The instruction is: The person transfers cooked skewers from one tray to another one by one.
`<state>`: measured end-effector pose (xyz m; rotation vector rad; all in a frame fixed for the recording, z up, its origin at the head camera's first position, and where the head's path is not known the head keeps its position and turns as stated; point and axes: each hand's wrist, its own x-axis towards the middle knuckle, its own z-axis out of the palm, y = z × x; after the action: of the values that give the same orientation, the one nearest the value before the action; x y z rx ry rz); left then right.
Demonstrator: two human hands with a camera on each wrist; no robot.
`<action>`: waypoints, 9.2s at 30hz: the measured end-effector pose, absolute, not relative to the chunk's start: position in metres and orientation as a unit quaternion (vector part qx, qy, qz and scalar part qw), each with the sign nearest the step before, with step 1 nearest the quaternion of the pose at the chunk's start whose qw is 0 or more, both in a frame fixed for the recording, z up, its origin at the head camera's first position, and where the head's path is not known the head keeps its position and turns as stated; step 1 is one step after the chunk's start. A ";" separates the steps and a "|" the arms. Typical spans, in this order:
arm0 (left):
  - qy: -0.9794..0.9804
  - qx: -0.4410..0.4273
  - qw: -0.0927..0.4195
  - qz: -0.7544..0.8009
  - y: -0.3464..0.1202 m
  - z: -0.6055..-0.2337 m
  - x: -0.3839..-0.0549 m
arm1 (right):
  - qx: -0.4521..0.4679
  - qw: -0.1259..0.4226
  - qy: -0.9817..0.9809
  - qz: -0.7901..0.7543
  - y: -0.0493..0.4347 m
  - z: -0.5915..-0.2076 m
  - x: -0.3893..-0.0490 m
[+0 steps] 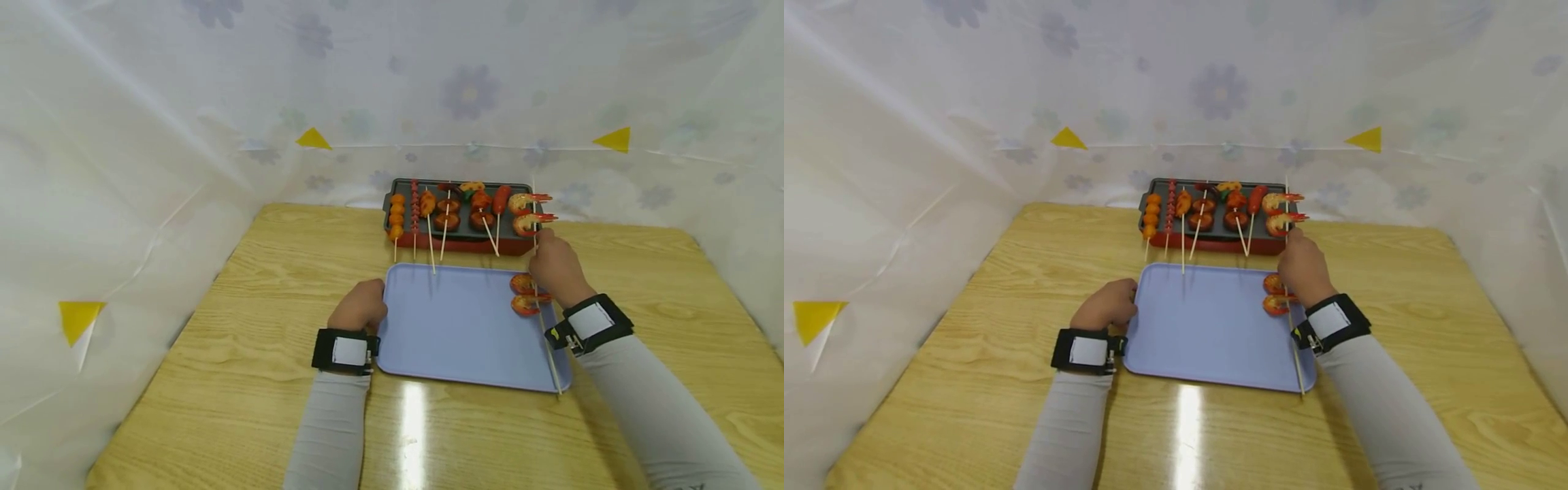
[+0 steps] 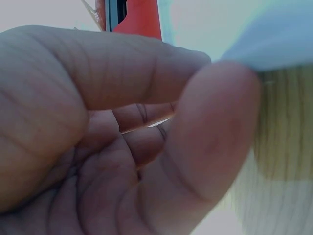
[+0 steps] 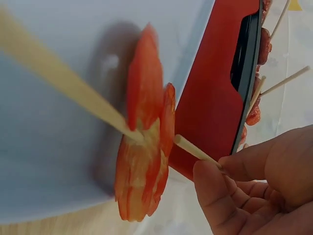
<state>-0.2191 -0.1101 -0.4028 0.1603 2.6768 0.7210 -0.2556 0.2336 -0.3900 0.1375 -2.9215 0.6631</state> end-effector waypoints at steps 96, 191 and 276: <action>0.941 0.044 0.205 0.265 -0.110 -0.405 -0.222 | 0.188 0.065 -0.974 0.105 0.209 -0.412 -0.136; 0.930 0.050 0.206 0.301 -0.114 -0.408 -0.225 | 0.043 -0.167 -0.922 0.346 0.236 -0.347 -0.319; 0.936 0.046 0.208 0.281 -0.111 -0.404 -0.224 | 0.120 -0.107 -0.963 0.214 0.189 -0.414 -0.162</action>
<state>-0.2243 -0.1112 -0.4044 0.1277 2.6044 0.7815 -0.1622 0.1893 -0.4135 0.4064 -3.2516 0.7230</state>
